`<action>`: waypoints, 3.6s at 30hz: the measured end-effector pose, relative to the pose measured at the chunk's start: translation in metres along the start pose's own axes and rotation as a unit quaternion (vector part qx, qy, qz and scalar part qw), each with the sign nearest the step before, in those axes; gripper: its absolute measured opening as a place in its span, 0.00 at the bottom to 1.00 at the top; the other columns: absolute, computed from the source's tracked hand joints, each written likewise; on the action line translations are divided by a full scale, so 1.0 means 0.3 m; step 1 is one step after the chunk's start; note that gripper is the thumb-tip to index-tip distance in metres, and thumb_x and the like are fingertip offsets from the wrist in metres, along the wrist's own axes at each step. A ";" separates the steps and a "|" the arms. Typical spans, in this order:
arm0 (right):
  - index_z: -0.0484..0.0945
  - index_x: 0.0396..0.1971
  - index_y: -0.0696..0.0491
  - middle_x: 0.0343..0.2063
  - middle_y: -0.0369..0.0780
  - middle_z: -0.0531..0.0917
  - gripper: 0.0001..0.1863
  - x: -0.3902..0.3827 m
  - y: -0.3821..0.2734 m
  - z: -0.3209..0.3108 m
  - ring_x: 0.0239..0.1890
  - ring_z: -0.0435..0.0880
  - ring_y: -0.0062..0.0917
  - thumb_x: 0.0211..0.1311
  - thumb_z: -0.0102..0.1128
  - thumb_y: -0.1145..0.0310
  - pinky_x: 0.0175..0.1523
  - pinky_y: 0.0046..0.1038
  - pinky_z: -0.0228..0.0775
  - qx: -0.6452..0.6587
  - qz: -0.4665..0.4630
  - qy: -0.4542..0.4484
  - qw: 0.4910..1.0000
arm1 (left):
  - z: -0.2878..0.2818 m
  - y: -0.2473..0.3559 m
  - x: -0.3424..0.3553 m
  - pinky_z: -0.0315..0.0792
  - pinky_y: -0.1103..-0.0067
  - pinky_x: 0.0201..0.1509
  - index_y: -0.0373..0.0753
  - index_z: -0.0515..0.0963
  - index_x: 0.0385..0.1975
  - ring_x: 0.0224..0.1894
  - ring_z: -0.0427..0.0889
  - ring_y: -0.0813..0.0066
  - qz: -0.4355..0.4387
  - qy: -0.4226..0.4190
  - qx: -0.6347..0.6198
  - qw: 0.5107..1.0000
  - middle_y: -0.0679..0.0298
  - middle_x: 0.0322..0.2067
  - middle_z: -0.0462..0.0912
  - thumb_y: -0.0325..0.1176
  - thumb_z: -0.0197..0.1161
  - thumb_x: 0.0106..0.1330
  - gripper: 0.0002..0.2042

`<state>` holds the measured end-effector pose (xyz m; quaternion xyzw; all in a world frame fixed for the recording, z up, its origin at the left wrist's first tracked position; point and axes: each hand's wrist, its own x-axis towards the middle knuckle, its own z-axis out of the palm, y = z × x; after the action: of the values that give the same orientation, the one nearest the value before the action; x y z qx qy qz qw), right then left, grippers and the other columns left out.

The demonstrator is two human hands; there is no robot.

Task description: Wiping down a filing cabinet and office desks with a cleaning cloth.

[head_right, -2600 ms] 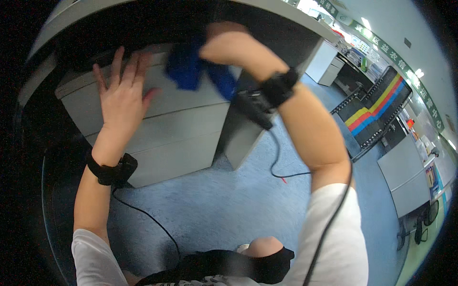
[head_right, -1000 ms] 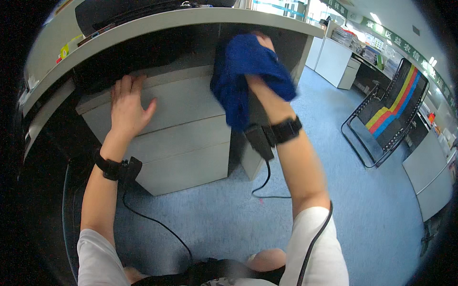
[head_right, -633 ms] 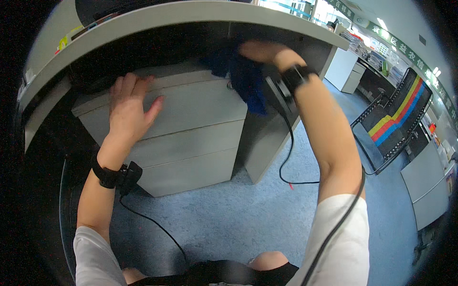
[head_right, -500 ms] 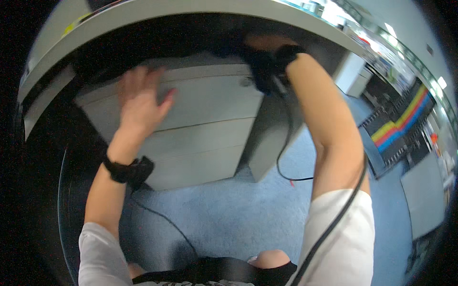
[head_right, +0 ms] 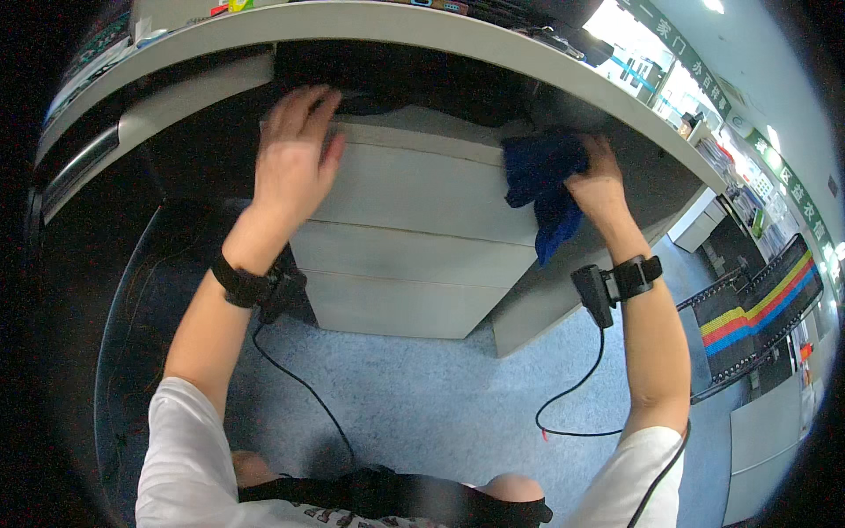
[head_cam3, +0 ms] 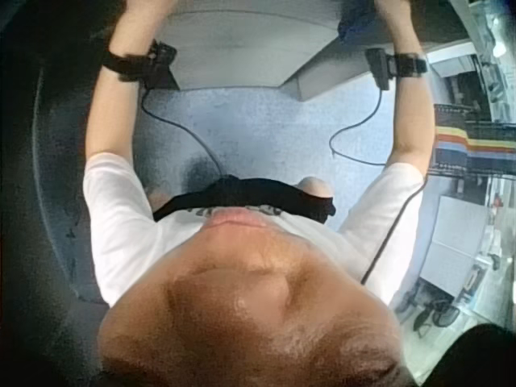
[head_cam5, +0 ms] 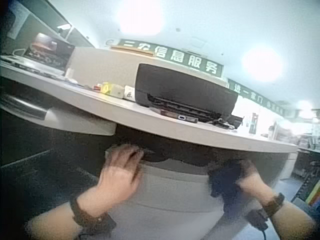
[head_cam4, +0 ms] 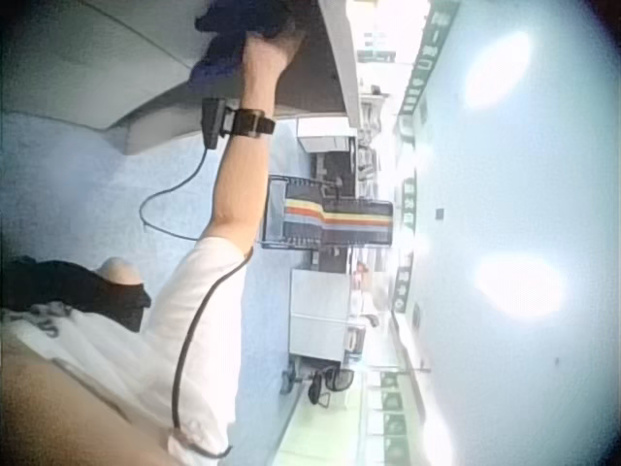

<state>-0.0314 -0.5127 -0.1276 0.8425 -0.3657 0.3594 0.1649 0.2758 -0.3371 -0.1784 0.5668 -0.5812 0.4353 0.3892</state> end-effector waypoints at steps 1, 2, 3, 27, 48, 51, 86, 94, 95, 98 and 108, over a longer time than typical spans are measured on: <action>0.67 0.47 0.56 0.48 0.52 0.68 0.30 0.001 0.001 0.007 0.53 0.65 0.45 0.34 0.55 0.75 0.59 0.33 0.56 0.034 0.001 0.014 0.999 | 0.010 -0.021 0.030 0.61 0.67 0.56 0.39 0.69 0.47 0.52 0.64 0.58 -0.002 0.005 0.016 1.000 0.57 0.48 0.68 0.32 0.58 0.52 0.20; 0.68 0.47 0.55 0.49 0.53 0.67 0.30 0.002 -0.015 0.015 0.53 0.64 0.45 0.34 0.55 0.75 0.59 0.34 0.56 0.069 0.001 0.027 0.997 | 0.016 -0.031 0.061 0.61 0.68 0.56 0.39 0.69 0.47 0.53 0.64 0.58 -0.003 0.010 0.033 0.999 0.58 0.48 0.68 0.32 0.56 0.55 0.18; 0.69 0.46 0.54 0.52 0.52 0.65 0.29 -0.007 -0.036 0.032 0.55 0.63 0.44 0.34 0.56 0.74 0.59 0.34 0.55 0.019 -0.018 0.053 0.998 | 0.023 -0.026 0.092 0.63 0.69 0.54 0.40 0.70 0.47 0.51 0.67 0.57 -0.011 -0.009 0.065 0.998 0.56 0.48 0.69 0.35 0.52 0.59 0.16; 0.71 0.44 0.52 0.41 0.48 0.75 0.22 0.199 -0.080 -0.074 0.43 0.74 0.40 0.48 0.51 0.60 0.49 0.33 0.64 -0.152 -0.136 -0.064 0.977 | -0.080 0.023 -0.071 0.48 0.62 0.62 0.33 0.59 0.55 0.61 0.53 0.54 -0.027 -0.149 0.051 0.987 0.51 0.57 0.57 0.39 0.62 0.50 0.32; 0.70 0.46 0.54 0.47 0.48 0.70 0.25 0.294 -0.910 0.206 0.50 0.69 0.38 0.44 0.56 0.62 0.52 0.31 0.63 0.170 -0.180 -0.109 0.963 | -0.011 -0.151 -0.222 0.68 0.79 0.38 0.28 0.69 0.36 0.33 0.75 0.74 -0.312 0.008 -0.395 0.864 0.50 0.30 0.76 0.28 0.51 0.55 0.12; 0.71 0.43 0.53 0.44 0.45 0.72 0.25 0.261 -0.907 0.217 0.48 0.70 0.38 0.39 0.60 0.64 0.50 0.30 0.64 0.182 -0.225 -0.076 0.954 | -0.026 -0.149 -0.238 0.67 0.76 0.42 0.30 0.70 0.39 0.39 0.75 0.59 -0.396 -0.072 -0.339 0.850 0.48 0.36 0.75 0.27 0.51 0.54 0.13; 0.68 0.44 0.59 0.40 0.44 0.75 0.19 -0.649 -0.611 -0.049 0.42 0.75 0.31 0.54 0.54 0.67 0.49 0.34 0.68 0.757 0.416 -0.451 0.223 | -0.717 0.142 -0.633 0.68 0.69 0.40 0.34 0.66 0.48 0.37 0.74 0.61 -0.087 -0.885 -0.347 0.298 0.53 0.34 0.76 0.48 0.50 0.60 0.24; 0.69 0.41 0.54 0.40 0.42 0.75 0.16 -1.034 -0.496 0.073 0.42 0.75 0.30 0.54 0.54 0.64 0.46 0.35 0.68 0.712 0.483 -0.373 0.346 | -0.216 -0.098 -0.458 0.69 0.83 0.37 0.39 0.73 0.37 0.32 0.73 0.82 -0.488 -0.477 -0.404 0.609 0.66 0.31 0.77 0.41 0.51 0.62 0.13; 0.69 0.42 0.53 0.40 0.42 0.75 0.16 -1.088 -0.473 0.107 0.42 0.75 0.29 0.54 0.54 0.64 0.46 0.34 0.68 0.718 0.486 -0.346 0.360 | -0.240 -0.090 -0.492 0.69 0.81 0.35 0.38 0.73 0.36 0.30 0.73 0.80 -0.474 -0.507 -0.395 0.601 0.66 0.27 0.76 0.40 0.52 0.61 0.12; 0.76 0.28 0.58 0.37 0.43 0.77 0.17 -1.164 -0.404 0.201 0.34 0.77 0.31 0.48 0.58 0.57 0.41 0.33 0.69 0.756 0.435 -0.326 0.364 | -0.499 -0.076 -0.619 0.70 0.71 0.36 0.39 0.72 0.34 0.30 0.75 0.65 -0.272 -0.684 -0.229 0.636 0.56 0.27 0.77 0.40 0.50 0.60 0.12; 0.76 0.28 0.57 0.36 0.43 0.77 0.16 -1.121 -0.458 0.271 0.34 0.77 0.31 0.48 0.58 0.58 0.41 0.33 0.69 0.735 0.416 -0.295 0.446 | -0.890 0.146 -0.715 0.64 0.69 0.52 0.37 0.75 0.37 0.48 0.70 0.59 -0.152 -0.733 -0.291 0.595 0.57 0.43 0.74 0.37 0.51 0.59 0.12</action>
<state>-0.0505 -0.2960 -0.4299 0.4506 -0.2982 0.2491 -0.8037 0.2328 -0.0164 -0.2993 0.6316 -0.6721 -0.3847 0.0365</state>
